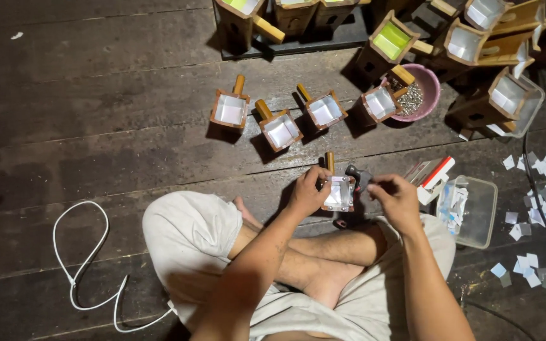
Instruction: Assembling small wooden lanterns using a power drill and a hammer while sitting on the floor.
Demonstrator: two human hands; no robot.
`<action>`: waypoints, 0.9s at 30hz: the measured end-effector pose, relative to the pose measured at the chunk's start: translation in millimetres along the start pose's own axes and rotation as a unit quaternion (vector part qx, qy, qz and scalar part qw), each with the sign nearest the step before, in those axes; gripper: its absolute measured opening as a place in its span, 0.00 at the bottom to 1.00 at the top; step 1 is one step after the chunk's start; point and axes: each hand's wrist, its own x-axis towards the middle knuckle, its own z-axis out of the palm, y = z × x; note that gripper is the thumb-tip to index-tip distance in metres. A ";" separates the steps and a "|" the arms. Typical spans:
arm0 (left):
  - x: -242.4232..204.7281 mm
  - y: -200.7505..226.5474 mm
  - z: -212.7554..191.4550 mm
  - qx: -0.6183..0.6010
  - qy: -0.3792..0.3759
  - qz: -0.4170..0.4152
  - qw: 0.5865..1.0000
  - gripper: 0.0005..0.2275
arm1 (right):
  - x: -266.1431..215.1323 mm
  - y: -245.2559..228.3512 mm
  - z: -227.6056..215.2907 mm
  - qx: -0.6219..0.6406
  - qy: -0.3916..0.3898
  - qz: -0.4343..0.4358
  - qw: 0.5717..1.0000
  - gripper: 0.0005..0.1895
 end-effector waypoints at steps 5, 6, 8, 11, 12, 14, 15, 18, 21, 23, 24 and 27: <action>-1.7 1.2 1.6 -0.006 0.004 -0.011 1.000 0.09 | 0.4 -7.3 25.0 0.033 -0.077 0.002 0.997 0.05; -2.8 1.7 1.6 -0.007 0.005 -0.013 1.000 0.09 | -1.4 -11.3 26.5 0.031 -0.079 0.003 0.996 0.05; -3.7 2.5 1.1 -0.013 0.007 -0.021 1.000 0.09 | -3.8 -19.7 29.9 0.005 -0.098 0.018 0.995 0.04; -2.6 5.7 2.5 -0.030 0.008 -0.038 0.999 0.10 | -1.5 -34.7 29.5 -0.025 -0.136 0.013 0.990 0.07; -2.7 6.9 2.6 -0.030 0.010 -0.039 0.999 0.10 | 0.6 -33.8 29.5 -0.026 -0.137 0.013 0.990 0.07; -1.8 9.4 2.5 -0.040 0.012 -0.048 0.998 0.11 | 5.5 -32.2 29.5 -0.057 -0.146 0.015 0.987 0.07; -1.7 8.6 2.5 -0.039 0.013 -0.048 0.998 0.11 | 9.5 -31.3 28.2 -0.057 -0.148 0.014 0.987 0.07; -4.2 7.9 2.7 -0.047 0.012 -0.058 0.997 0.11 | 20.2 -23.5 26.1 -0.111 -0.148 -0.020 0.983 0.05; -3.7 5.2 4.3 -0.044 0.013 -0.067 0.997 0.12 | 32.6 -8.0 32.5 -0.135 -0.158 -0.121 0.971 0.05; -4.2 -0.4 7.4 -0.053 0.013 -0.076 0.996 0.12 | 33.8 1.5 40.6 -0.019 -0.199 -0.021 0.980 0.06; -1.5 2.2 6.6 -0.053 0.014 -0.071 0.996 0.12 | 35.4 9.2 45.5 -0.018 -0.197 -0.026 0.980 0.06; -3.6 8.2 3.5 -0.057 0.015 -0.088 0.994 0.12 | 29.7 16.5 57.6 0.059 -0.192 0.059 0.978 0.06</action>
